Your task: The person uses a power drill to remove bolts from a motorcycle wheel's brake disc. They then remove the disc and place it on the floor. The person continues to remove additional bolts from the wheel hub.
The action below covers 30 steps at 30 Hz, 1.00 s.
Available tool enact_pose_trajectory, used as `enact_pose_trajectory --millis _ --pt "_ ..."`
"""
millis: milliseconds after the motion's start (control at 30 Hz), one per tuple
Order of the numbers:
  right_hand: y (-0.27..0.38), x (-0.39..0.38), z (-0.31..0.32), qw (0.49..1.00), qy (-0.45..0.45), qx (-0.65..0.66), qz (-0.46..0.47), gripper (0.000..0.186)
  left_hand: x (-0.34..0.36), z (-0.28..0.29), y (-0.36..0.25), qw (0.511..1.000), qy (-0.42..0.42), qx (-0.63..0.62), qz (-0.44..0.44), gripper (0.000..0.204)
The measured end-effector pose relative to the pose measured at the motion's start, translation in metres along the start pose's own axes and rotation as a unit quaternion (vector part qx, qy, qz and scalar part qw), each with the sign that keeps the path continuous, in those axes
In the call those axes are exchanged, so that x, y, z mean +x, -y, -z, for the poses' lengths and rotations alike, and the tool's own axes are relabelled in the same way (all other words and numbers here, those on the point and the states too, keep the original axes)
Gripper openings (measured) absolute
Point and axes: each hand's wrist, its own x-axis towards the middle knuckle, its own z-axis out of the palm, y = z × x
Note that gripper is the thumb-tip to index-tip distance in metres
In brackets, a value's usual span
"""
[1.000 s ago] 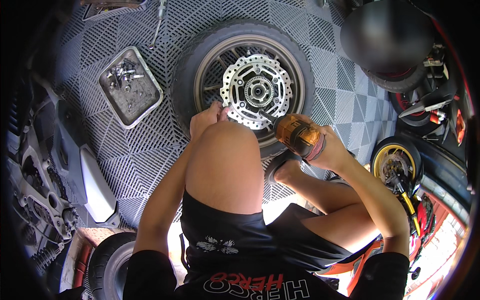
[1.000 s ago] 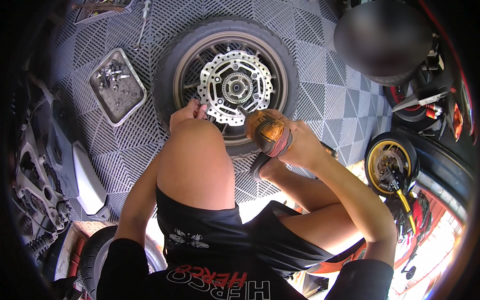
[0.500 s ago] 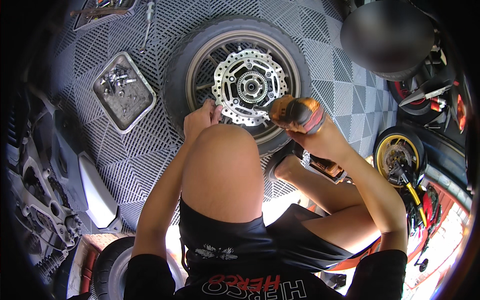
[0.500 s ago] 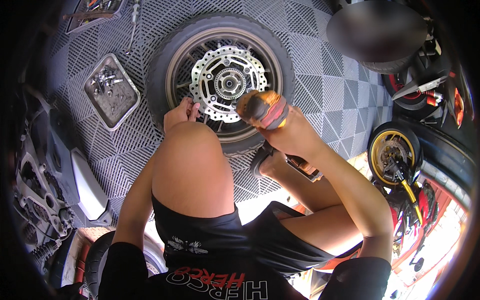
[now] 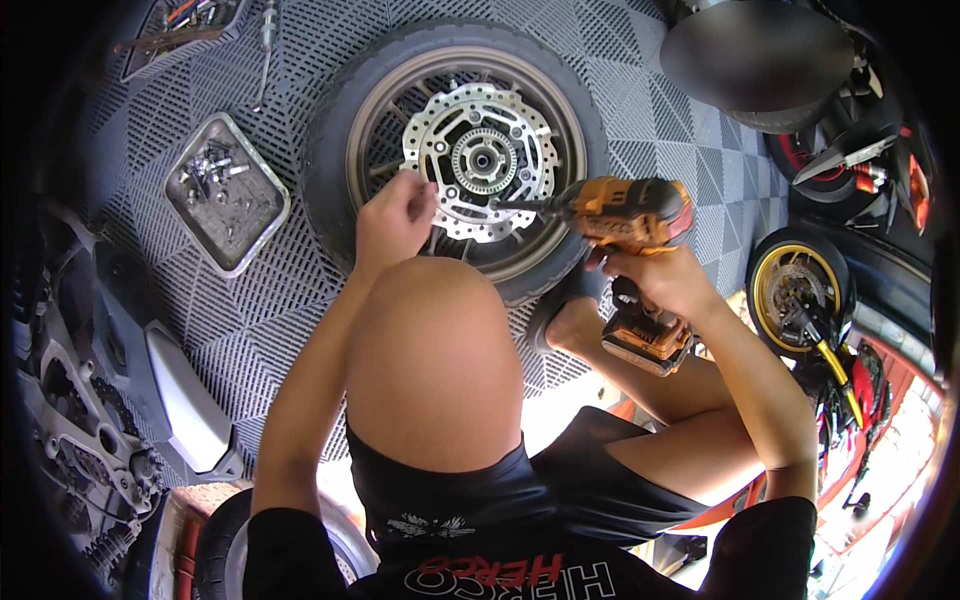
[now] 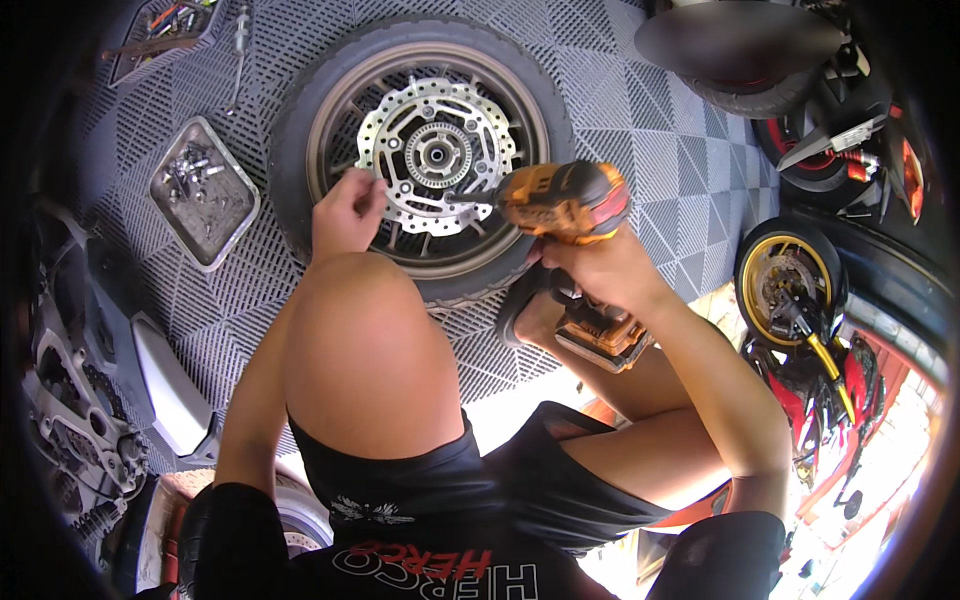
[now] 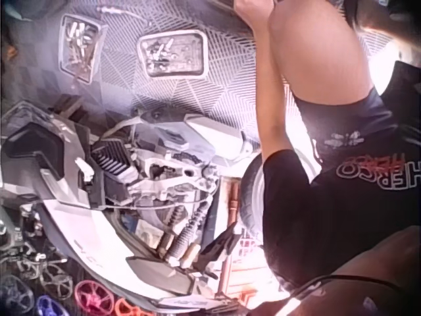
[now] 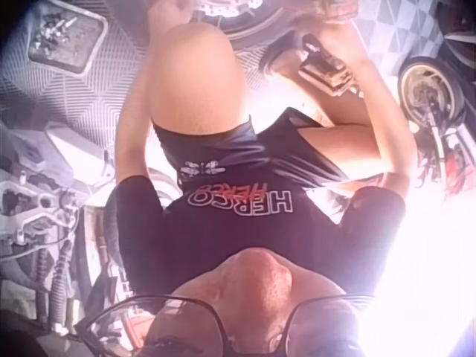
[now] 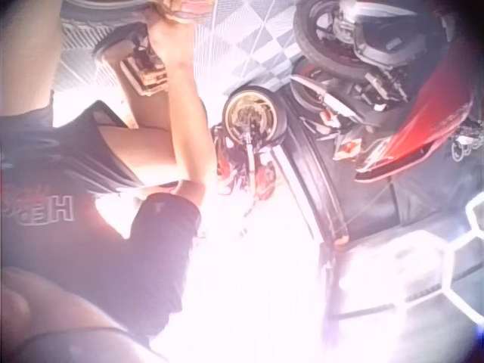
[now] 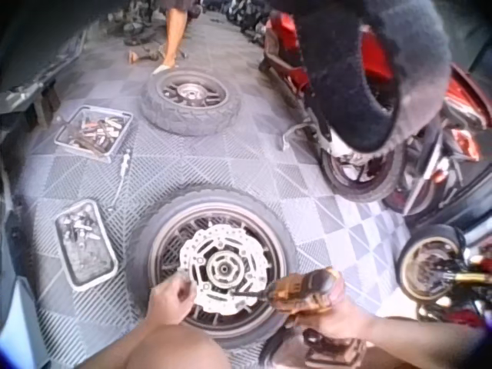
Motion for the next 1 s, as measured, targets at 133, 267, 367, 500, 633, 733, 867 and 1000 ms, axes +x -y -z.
enact_pose_trajectory --millis 133,267,367,500,633,733,867,1000 --pt "0.014 -0.009 0.009 0.996 -0.048 -0.026 -0.073 0.036 0.011 -0.025 0.001 0.94 0.149 0.068 -0.3 0.018" --pt "0.025 -0.016 0.022 0.988 -0.051 0.069 -0.128 0.032 0.009 -0.042 0.0 0.938 0.148 0.093 -0.3 0.022" --pt "0.029 -0.023 0.028 0.989 -0.049 0.101 -0.092 0.026 0.01 -0.039 -0.012 0.974 0.191 -0.077 -0.099 0.019" --pt "0.048 -0.03 0.021 0.984 -0.057 0.146 -0.09 0.025 0.026 -0.031 -0.018 0.82 0.252 -0.47 0.206 0.026" --pt "0.068 -0.029 0.004 0.989 -0.045 0.138 -0.03 0.026 0.024 -0.011 -0.02 0.73 0.168 -0.572 0.334 0.021" --pt "0.088 -0.034 -0.003 0.99 -0.039 0.134 -0.033 0.027 0.022 0.012 -0.017 0.71 0.165 -0.587 0.352 0.02" --pt "0.098 -0.034 -0.011 0.994 -0.015 0.104 -0.023 0.027 0.015 0.046 -0.013 0.78 0.144 -0.517 0.322 0.024" --pt "0.106 -0.053 0.0 0.997 -0.054 0.05 -0.003 0.028 0.025 0.089 0.009 0.911 -0.07 -0.335 0.229 0.024"
